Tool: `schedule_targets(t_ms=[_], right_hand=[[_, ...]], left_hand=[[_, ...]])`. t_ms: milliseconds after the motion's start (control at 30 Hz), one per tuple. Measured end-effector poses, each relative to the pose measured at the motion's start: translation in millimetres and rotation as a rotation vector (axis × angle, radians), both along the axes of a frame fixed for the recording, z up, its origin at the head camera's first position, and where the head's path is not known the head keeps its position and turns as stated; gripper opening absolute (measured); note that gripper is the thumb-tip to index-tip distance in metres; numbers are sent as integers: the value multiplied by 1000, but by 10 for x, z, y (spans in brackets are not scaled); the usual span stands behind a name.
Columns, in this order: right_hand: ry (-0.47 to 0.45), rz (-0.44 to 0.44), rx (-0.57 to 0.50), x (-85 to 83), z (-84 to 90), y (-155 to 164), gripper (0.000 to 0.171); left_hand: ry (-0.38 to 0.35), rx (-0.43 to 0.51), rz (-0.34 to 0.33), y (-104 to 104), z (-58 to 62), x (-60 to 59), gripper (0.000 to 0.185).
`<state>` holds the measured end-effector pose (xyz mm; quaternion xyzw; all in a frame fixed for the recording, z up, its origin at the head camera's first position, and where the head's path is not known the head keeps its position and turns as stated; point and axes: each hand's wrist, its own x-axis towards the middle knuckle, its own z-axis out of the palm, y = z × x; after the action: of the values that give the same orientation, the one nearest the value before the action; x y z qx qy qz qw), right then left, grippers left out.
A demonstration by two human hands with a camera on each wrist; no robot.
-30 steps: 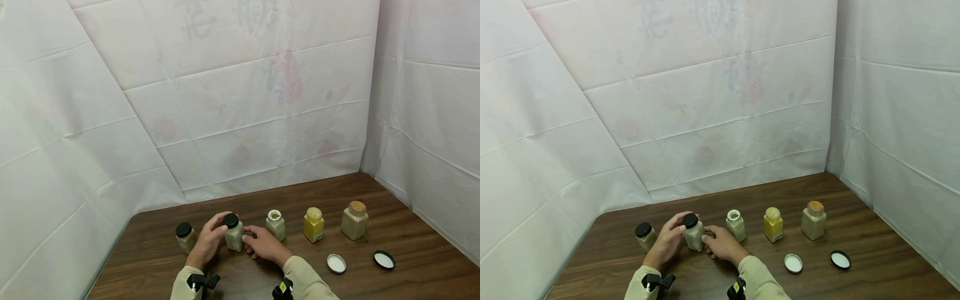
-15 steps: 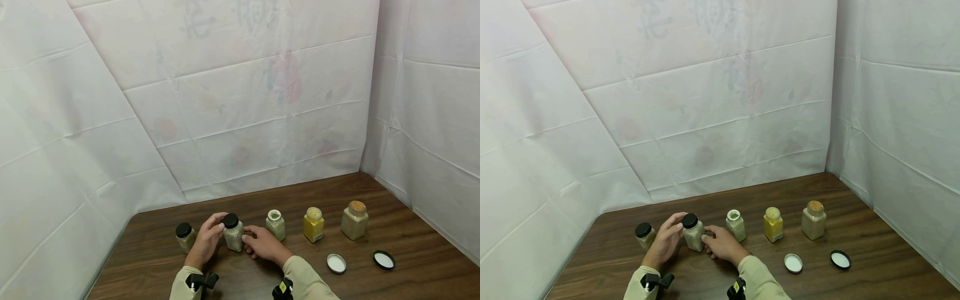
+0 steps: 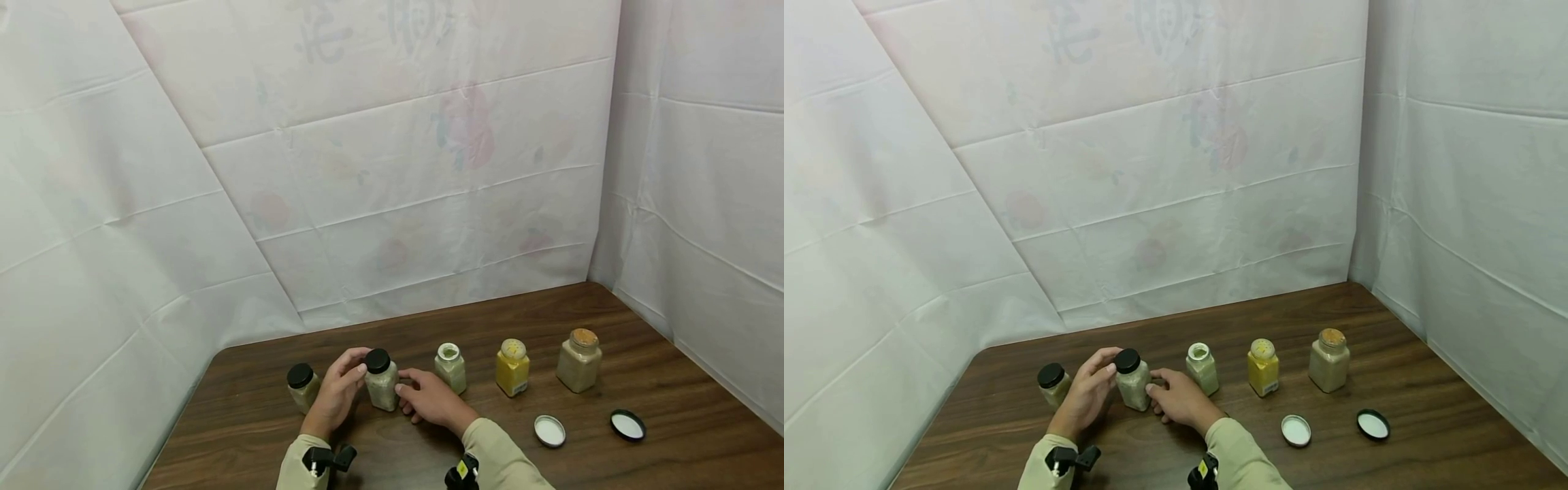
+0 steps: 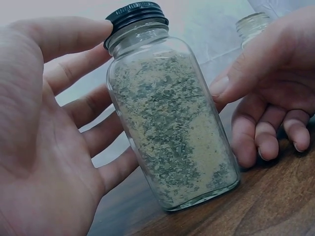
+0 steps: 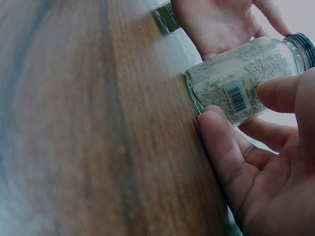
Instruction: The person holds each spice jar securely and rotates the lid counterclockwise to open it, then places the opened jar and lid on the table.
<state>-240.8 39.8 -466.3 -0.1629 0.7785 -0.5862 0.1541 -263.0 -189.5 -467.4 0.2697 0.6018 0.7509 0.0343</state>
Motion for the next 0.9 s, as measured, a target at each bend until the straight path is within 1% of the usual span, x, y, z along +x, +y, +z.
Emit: schedule_targets(t_ms=[133, 200, 300, 367, 467, 533, 767, 900], right_hand=[[2, 0, -3, 4, 0, -1, 47], [6, -2, -4, 2, -4, -1, 47], [8, -5, 0, 1, -6, -2, 47], [6, -6, 0, 1, -8, -4, 46], [2, -8, 1, 6, -4, -6, 46], [2, -8, -1, 7, -3, -6, 46], [11, 2, -3, 13, 9, 3, 46], [5, 1, -3, 14, 10, -2, 46]], left_hand=[[-14, -55, -18, -11, 4, 0, 38], [-17, -83, -38, -17, 8, 2, 42], [5, -99, -101, -26, 10, -1, 47], [18, -88, -150, -31, 8, -7, 48], [25, -78, -192, -33, 4, -16, 48], [23, -76, -190, -37, -2, -18, 47], [-9, -54, -106, -43, -3, 1, 41], [-18, -43, -80, -41, -6, 4, 39]])
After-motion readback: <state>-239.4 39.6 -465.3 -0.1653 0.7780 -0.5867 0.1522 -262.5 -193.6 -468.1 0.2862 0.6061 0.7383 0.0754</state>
